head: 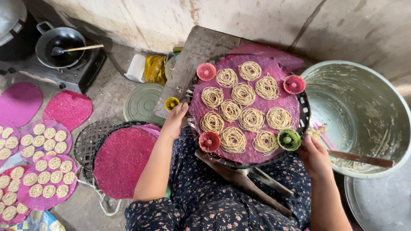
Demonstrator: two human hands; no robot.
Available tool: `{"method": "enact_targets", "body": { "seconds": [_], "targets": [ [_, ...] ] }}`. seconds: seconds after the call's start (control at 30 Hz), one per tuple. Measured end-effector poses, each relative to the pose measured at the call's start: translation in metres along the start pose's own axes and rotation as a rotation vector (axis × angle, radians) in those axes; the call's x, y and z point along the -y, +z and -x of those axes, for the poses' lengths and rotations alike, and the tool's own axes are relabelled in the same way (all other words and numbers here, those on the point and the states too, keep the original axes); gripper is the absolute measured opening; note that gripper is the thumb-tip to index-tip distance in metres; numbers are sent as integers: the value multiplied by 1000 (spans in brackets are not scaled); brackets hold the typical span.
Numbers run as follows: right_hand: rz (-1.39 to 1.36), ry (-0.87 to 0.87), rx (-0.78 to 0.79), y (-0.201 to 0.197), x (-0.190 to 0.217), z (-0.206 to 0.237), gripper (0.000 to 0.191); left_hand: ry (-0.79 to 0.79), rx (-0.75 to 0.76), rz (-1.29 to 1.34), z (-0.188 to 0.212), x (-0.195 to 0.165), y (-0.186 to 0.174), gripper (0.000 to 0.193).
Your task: The person sits on a low stool with a tray on their lap and uses a wooden dough press to extrude batter into spiral noodle nests on pink mesh mats. They scoop batter from a basin with a spatula into the press, squeeze the press handle, wipe the press, and cover finished nests with an empty mat.
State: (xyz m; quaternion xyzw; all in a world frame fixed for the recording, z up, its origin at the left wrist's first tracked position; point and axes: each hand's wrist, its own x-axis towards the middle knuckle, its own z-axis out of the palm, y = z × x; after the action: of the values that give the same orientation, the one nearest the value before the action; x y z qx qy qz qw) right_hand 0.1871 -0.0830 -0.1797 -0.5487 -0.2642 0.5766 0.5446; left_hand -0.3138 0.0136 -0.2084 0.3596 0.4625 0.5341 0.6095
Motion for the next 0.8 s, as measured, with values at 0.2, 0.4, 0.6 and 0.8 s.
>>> {"method": "enact_targets", "body": {
  "seconds": [0.2,0.4,0.6,0.8],
  "targets": [
    [-173,51,153,-2,-7,4,56,-50,117,352,23,11,18,56],
    [-216,-4,243,17,9,11,66,-118,66,480,21,3,24,59],
    [-245,-119,338,18,24,10,67,-38,88,475,23,3,24,61],
    [-342,-217,421,28,54,10,61,-32,41,510,34,-25,31,58]
  ]
}}
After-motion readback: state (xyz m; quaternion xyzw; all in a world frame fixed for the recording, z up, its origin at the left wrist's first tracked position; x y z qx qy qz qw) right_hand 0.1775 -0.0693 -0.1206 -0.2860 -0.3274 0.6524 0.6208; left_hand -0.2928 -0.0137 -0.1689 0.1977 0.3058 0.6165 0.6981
